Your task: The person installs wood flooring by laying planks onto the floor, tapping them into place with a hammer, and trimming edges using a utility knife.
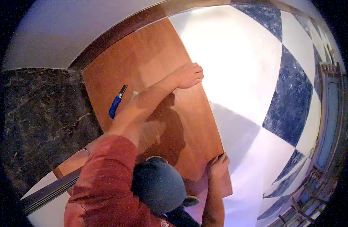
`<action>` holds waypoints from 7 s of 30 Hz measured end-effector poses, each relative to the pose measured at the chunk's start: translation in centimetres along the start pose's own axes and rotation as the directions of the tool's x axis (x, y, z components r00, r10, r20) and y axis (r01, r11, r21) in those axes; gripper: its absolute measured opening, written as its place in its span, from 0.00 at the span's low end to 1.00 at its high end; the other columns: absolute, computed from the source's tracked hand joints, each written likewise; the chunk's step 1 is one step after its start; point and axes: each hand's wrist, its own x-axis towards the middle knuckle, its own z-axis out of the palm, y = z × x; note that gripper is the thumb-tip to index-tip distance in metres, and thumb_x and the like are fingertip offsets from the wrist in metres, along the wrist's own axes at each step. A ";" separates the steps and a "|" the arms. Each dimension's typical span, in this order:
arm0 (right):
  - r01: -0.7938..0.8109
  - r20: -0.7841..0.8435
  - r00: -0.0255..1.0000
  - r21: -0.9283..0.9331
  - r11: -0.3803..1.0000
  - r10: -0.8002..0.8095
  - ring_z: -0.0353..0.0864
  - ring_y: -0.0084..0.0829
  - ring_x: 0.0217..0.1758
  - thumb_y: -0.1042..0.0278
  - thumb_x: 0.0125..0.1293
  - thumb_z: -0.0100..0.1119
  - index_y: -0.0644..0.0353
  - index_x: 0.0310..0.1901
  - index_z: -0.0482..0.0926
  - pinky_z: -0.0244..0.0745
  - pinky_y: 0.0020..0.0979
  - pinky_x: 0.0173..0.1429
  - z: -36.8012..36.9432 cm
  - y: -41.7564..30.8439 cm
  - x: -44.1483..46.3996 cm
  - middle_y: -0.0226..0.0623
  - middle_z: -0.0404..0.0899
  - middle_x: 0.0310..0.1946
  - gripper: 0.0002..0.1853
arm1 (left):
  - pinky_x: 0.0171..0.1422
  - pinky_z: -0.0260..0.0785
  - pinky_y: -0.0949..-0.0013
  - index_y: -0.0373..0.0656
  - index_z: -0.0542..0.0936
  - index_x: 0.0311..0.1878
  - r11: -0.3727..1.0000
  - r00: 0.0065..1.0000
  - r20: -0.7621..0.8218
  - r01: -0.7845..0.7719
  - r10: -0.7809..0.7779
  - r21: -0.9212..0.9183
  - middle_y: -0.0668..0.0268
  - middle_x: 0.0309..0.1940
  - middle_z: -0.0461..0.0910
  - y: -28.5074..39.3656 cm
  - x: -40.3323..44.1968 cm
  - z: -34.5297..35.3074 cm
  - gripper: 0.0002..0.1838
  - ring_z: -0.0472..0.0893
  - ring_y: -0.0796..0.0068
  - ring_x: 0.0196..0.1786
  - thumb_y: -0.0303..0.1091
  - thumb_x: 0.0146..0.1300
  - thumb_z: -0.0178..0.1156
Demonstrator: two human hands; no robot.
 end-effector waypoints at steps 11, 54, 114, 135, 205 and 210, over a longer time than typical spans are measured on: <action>0.071 0.086 0.994 -0.001 0.997 -0.071 0.63 0.66 0.75 0.53 0.77 0.59 0.74 0.79 0.56 0.60 0.55 0.80 -1.1 -0.1 -0.6 0.70 0.63 0.71 0.42 | 0.86 0.49 0.42 0.53 0.72 0.77 0.589 0.594 -0.442 0.791 -0.672 0.166 0.54 0.79 0.66 -11.5 -13.9 -5.8 0.31 0.61 0.47 0.82 0.52 0.75 0.57; 0.702 0.107 0.709 -0.016 0.712 -0.697 0.54 0.59 0.86 0.56 0.78 0.48 0.69 0.75 0.67 0.40 0.65 0.86 -0.5 -20.3 19.4 0.55 0.62 0.81 0.31 | 0.86 0.50 0.41 0.46 0.74 0.76 0.648 0.599 -0.356 0.761 -0.717 -0.025 0.58 0.82 0.62 -13.6 -14.2 -7.4 0.37 0.55 0.48 0.85 0.47 0.64 0.67; 0.659 -0.261 0.693 -0.146 0.738 -0.672 0.64 0.60 0.79 0.55 0.83 0.42 0.71 0.74 0.68 0.56 0.56 0.81 -4.0 -29.2 43.0 0.60 0.65 0.77 0.29 | 0.88 0.42 0.40 0.55 0.71 0.79 0.298 0.280 -0.298 0.954 -0.913 -0.017 0.59 0.86 0.55 -11.6 -20.0 -8.6 0.37 0.51 0.54 0.88 0.47 0.65 0.63; 0.621 -0.240 0.725 -0.178 0.763 -0.646 0.62 0.58 0.80 0.54 0.82 0.40 0.69 0.75 0.66 0.55 0.56 0.83 -3.2 -29.6 42.7 0.60 0.65 0.77 0.30 | 0.89 0.42 0.43 0.56 0.67 0.82 0.268 0.253 -0.177 0.961 -0.951 -0.067 0.57 0.86 0.53 -11.5 -20.2 -9.4 0.39 0.49 0.54 0.88 0.49 0.67 0.63; 0.489 0.610 0.608 0.217 0.845 -0.509 0.84 0.56 0.57 0.56 0.80 0.49 0.64 0.48 0.85 0.76 0.51 0.65 -65.5 -8.8 -11.3 0.55 0.86 0.51 0.20 | 0.85 0.60 0.53 0.37 0.63 0.81 -0.207 -0.263 0.733 0.964 -0.627 0.169 0.43 0.76 0.71 75.9 -42.3 -45.2 0.35 0.68 0.44 0.80 0.47 0.79 0.52; 0.317 0.706 0.660 0.048 0.947 -0.257 0.80 0.60 0.63 0.50 0.82 0.45 0.63 0.56 0.83 0.75 0.51 0.67 -76.5 -12.4 -8.2 0.59 0.84 0.56 0.25 | 0.81 0.66 0.53 0.40 0.64 0.81 -0.452 -0.130 0.775 0.866 -0.619 -0.215 0.44 0.77 0.70 76.3 -37.5 -49.7 0.35 0.74 0.46 0.76 0.47 0.77 0.54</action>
